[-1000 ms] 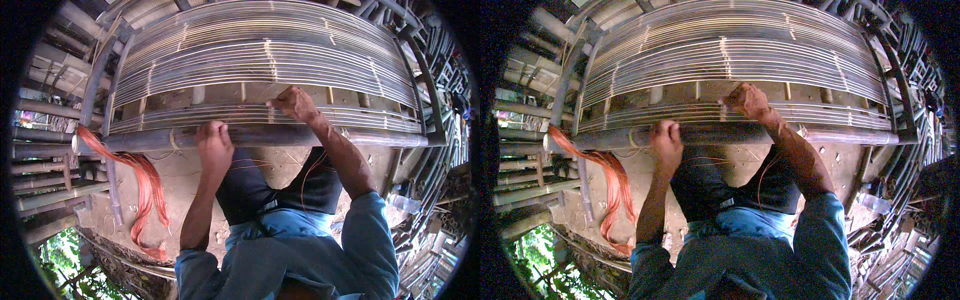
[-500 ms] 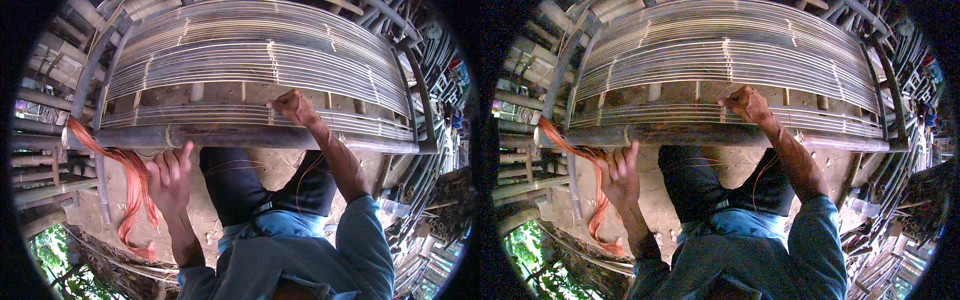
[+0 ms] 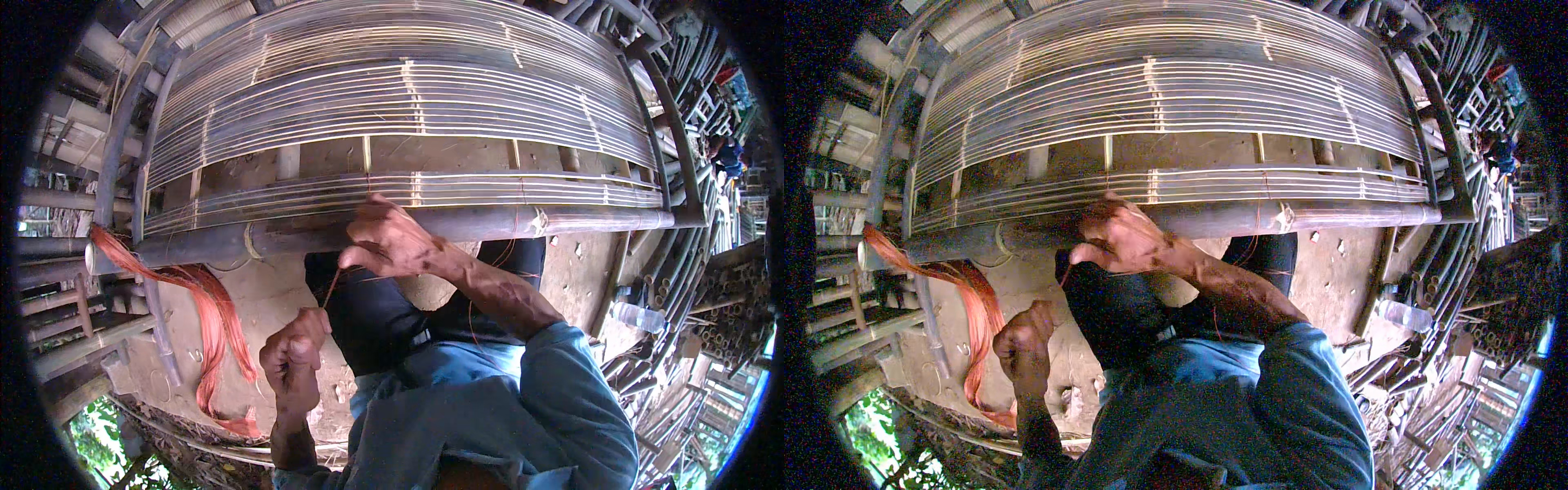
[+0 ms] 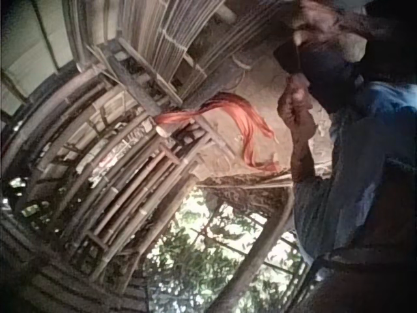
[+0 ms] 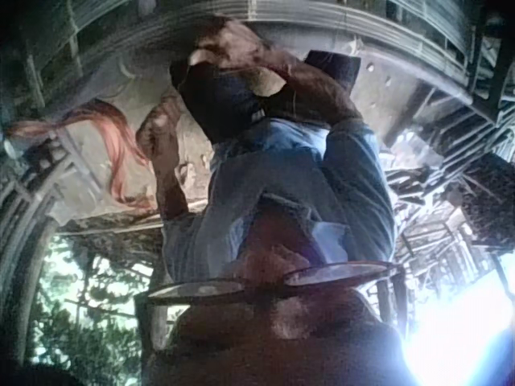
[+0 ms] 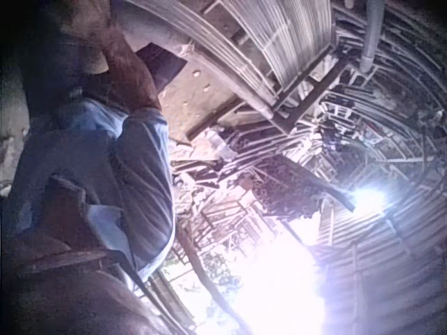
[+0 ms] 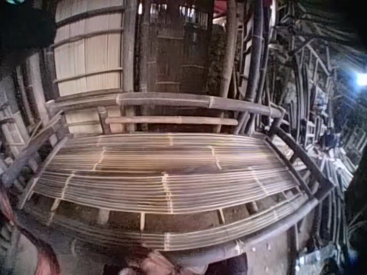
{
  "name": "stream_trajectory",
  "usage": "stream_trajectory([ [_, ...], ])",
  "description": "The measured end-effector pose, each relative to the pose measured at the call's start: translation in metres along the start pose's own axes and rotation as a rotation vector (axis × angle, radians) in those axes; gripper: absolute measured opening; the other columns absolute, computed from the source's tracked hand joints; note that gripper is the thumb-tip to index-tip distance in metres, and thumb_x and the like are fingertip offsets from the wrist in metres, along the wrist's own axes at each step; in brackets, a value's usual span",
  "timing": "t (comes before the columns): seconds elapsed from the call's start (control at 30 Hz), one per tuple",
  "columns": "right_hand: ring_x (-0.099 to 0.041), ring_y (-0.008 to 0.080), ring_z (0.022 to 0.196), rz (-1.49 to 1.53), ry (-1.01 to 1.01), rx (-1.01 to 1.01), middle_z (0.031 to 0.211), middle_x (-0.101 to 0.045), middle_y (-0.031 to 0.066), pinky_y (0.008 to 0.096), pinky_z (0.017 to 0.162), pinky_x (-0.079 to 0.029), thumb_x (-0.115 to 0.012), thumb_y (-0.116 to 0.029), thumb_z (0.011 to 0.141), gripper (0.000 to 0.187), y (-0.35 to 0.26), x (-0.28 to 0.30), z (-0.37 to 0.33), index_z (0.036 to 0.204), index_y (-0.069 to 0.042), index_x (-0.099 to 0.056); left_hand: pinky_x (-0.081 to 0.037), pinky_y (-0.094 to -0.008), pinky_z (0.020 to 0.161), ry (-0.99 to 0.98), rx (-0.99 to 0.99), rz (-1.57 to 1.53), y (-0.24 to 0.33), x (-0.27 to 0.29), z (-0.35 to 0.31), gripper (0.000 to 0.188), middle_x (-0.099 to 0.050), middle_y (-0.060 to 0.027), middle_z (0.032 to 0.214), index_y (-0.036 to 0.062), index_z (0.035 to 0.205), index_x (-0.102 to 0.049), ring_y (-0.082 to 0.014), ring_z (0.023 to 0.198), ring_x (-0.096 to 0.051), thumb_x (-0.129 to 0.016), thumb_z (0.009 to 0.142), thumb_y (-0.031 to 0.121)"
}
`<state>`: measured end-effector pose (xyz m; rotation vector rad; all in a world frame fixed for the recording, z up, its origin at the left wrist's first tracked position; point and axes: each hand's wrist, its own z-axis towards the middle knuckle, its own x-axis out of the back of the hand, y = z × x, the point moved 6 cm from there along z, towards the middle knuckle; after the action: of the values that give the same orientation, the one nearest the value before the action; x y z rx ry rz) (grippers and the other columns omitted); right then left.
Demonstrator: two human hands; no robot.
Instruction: The person weaves together thin strips of bamboo using thin wire, looping the wire around a bamboo frame and tightening it by hand.
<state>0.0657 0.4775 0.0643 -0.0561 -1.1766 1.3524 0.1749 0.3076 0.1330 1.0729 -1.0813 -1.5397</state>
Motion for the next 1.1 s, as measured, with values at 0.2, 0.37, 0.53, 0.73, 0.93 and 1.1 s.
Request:
stream_trajectory([
  [0.2, -0.056, 0.0331, 0.078, 0.028, 0.13, 0.019, 0.072, -0.056, 0.0102, 0.0432, 0.076, -0.043, -0.073, -0.046, 0.085, 0.043, -0.012, 0.004, -0.014, 0.074, -0.007, -0.058, -0.034, -0.0393, 0.065, 0.152, 0.113, -0.095, -0.023, 0.02, -0.017, 0.041, -0.037, -0.0042, 0.064, 0.011, 0.065, -0.038, -0.0212, 0.062, -0.034, -0.058, 0.096, 0.028],
  [0.37, -0.058, 0.0349, 0.113, -0.024, 0.072, 0.012, 0.113, -0.064, 0.0144, 0.0456, 0.099, -0.047, -0.072, -0.04, 0.088, 0.043, -0.019, 0.042, -0.029, 0.112, -0.005, -0.065, -0.044, -0.0441, 0.092, 0.404, 0.421, 0.508, -0.013, 0.062, -0.007, 0.025, -0.057, -0.0098, 0.087, 0.0031, 0.088, -0.063, -0.028, 0.088, -0.056, -0.067, 0.094, 0.027],
  [0.53, -0.064, 0.0317, 0.113, -0.203, 0.255, -0.478, 0.116, -0.068, 0.016, 0.0428, 0.098, -0.051, -0.074, -0.019, 0.09, 0.032, 0.02, 0.173, -0.124, 0.119, -0.009, -0.068, -0.046, -0.0411, 0.091, 0.305, -0.362, 1.221, -0.024, -0.013, -0.004, 0.025, -0.066, -0.011, 0.095, 0.0022, 0.099, -0.07, -0.0312, 0.095, -0.062, -0.073, 0.091, 0.025],
  [0.73, -0.067, 0.0209, 0.106, -0.157, 0.535, -0.601, 0.117, -0.07, 0.0101, 0.0358, 0.092, -0.052, -0.075, -0.018, 0.09, 0.023, 0.021, 0.252, -0.192, 0.11, -0.006, -0.072, -0.039, -0.0381, 0.109, -0.406, 0.144, 0.795, -0.149, -0.217, 0.02, 0.056, -0.063, -0.0221, 0.127, -0.0061, 0.121, -0.064, -0.0344, 0.12, -0.058, -0.073, 0.089, 0.039],
  [0.93, -0.063, 0.0272, 0.115, -0.152, 0.468, -0.539, 0.129, -0.063, 0.0121, 0.0393, 0.096, -0.05, -0.076, -0.021, 0.088, 0.038, 0.016, 0.251, -0.196, 0.12, -0.006, -0.064, -0.049, -0.0358, 0.089, -0.439, 0.778, -0.304, -0.183, -0.276, 0.027, 0.034, -0.063, -0.0079, 0.086, -0.0044, 0.106, -0.065, -0.0217, 0.085, -0.063, -0.068, 0.096, 0.028],
  [1.1, -0.063, 0.0298, 0.109, 0.102, 0.086, -0.386, 0.118, -0.062, 0.0136, 0.0397, 0.091, -0.051, -0.082, -0.023, 0.082, 0.05, -0.017, 0.215, -0.178, 0.12, -0.006, -0.055, -0.042, -0.0269, 0.047, -0.65, 0.859, -0.132, -0.052, -0.219, 0.043, 0.024, -0.051, 0.0003, 0.062, -0.0014, 0.091, -0.062, -0.0078, 0.046, -0.045, -0.064, 0.097, 0.022],
])
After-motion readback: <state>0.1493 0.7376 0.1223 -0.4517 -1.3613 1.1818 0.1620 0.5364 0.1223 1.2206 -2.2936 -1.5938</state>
